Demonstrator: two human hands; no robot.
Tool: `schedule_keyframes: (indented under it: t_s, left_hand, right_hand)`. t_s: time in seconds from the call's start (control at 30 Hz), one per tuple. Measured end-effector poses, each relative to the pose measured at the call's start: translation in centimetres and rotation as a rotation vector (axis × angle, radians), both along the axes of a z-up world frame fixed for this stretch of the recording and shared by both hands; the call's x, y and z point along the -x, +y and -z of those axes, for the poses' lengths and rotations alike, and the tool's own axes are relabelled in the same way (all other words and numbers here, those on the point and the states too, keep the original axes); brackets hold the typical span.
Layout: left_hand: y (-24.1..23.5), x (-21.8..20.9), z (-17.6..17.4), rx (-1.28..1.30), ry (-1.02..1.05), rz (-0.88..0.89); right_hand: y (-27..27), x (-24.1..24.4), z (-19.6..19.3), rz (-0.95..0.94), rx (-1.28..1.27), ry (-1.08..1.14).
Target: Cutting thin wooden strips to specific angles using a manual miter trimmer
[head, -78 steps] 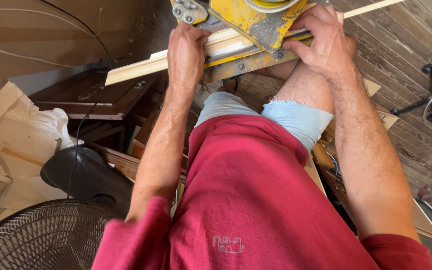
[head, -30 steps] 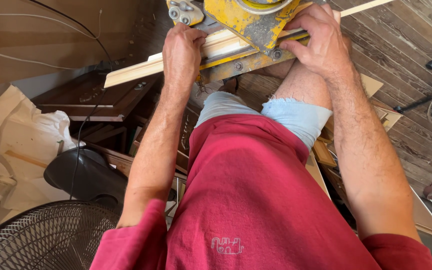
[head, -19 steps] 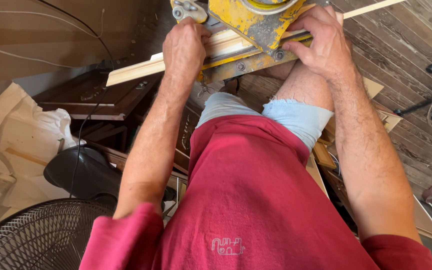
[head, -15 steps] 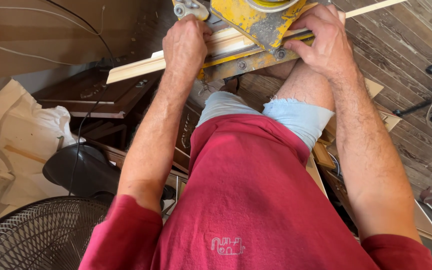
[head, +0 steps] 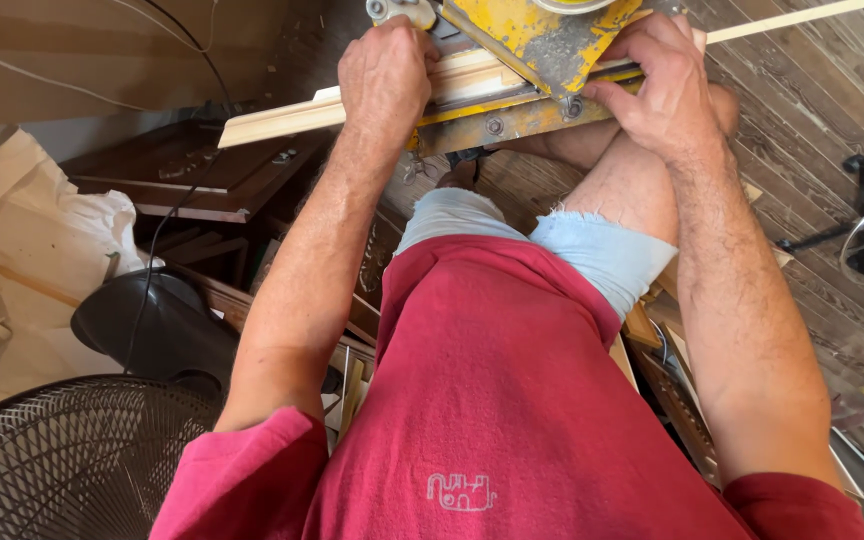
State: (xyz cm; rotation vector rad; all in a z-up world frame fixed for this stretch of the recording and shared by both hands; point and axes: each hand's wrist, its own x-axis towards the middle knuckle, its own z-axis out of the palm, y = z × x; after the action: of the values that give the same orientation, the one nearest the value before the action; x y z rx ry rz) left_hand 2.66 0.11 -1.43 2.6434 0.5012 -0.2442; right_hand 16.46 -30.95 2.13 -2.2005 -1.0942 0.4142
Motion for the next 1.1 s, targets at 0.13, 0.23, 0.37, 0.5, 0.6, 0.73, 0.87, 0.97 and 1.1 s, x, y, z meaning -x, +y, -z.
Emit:
schedule_keyframes:
  t_s: [0.13, 0.23, 0.37, 0.5, 0.6, 0.73, 0.87, 0.97, 1.1]
  left_hand:
    - [-0.1, -0.1, -0.4, 0.039, 0.010, -0.027]
    - [0.0, -0.2, -0.7, 0.050, 0.039, -0.055]
    - [0.1, 0.0, -0.2, 0.068, 0.004, -0.064]
    - [0.0, 0.1, 0.1, 0.066, 0.002, -0.064]
    - [0.1, 0.0, -0.4, 0.087, 0.026, -0.058]
    - [0.3, -0.5, -1.3, -0.038, -0.005, -0.064]
    - [-0.7, 0.7, -0.6, -0.019, 0.027, -0.067]
    - [1.1, -1.3, -2.4, -0.009, 0.069, -0.066]
    - [0.4, -0.7, -3.3, 0.133, 0.128, 0.009]
  right_hand:
    - [0.0, 0.0, -0.2, -0.008, -0.026, -0.005]
    - [-0.1, -0.2, 0.1, -0.019, -0.009, -0.001]
    - [-0.2, -0.1, 0.3, -0.024, -0.014, -0.018]
    - [-0.2, -0.1, 0.2, -0.018, 0.018, -0.044]
    - [-0.2, 0.0, 0.0, -0.016, 0.007, -0.024]
    - [0.6, -1.1, -0.2, -0.079, -0.021, -0.054]
    - [-0.1, 0.5, -0.4, -0.082, 0.017, -0.037]
    - [1.4, -1.1, -0.3, -0.083, -0.024, -0.062]
    - [0.2, -0.1, -0.1, -0.069, -0.037, -0.044]
